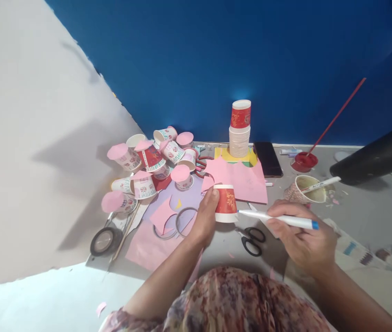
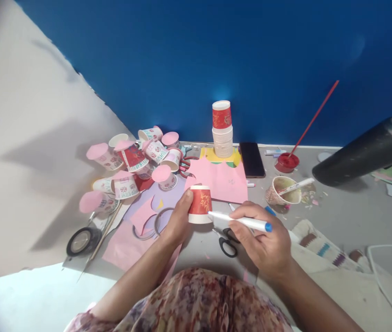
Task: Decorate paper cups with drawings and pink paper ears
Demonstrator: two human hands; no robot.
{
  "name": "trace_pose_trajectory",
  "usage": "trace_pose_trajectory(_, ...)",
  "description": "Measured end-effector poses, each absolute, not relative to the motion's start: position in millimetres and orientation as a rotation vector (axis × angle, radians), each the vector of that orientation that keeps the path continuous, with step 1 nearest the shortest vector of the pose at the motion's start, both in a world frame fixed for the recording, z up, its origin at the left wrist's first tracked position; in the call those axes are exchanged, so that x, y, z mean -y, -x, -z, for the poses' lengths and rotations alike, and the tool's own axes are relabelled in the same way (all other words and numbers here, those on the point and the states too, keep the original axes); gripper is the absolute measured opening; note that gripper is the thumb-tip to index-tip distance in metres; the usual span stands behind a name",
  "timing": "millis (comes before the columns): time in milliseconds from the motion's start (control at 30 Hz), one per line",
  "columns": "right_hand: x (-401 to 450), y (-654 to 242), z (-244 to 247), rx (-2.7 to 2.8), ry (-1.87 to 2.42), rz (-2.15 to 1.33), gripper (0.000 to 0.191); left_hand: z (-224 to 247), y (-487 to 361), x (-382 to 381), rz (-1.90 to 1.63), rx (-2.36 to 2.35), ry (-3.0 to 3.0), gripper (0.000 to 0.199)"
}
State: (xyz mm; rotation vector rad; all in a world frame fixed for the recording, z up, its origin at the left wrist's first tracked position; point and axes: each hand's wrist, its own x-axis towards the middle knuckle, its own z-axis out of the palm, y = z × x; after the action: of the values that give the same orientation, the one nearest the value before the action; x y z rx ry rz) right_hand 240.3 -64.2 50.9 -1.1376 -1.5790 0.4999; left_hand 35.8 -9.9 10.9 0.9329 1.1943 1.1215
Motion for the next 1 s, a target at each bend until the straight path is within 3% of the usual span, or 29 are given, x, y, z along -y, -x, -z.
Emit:
trace_pose_trajectory(400,49.4,-225.7,-54.0,1.857,1.045,-0.314,0.012,-16.5,-36.4,12.6,-1.000,-1.206,-1.055,0.062)
trace_pose_trajectory(733,51.2,-225.5,-56.0,1.921,1.100,-0.322,0.020,-21.1,-38.3,11.9,-1.074,-1.146,-0.897,0.047)
trace_pose_trajectory(1000,51.0,-227.2,-56.9,1.906,1.081,-0.315,0.014,-20.8,-40.0,13.0,-1.062,-1.118,-0.856,0.053)
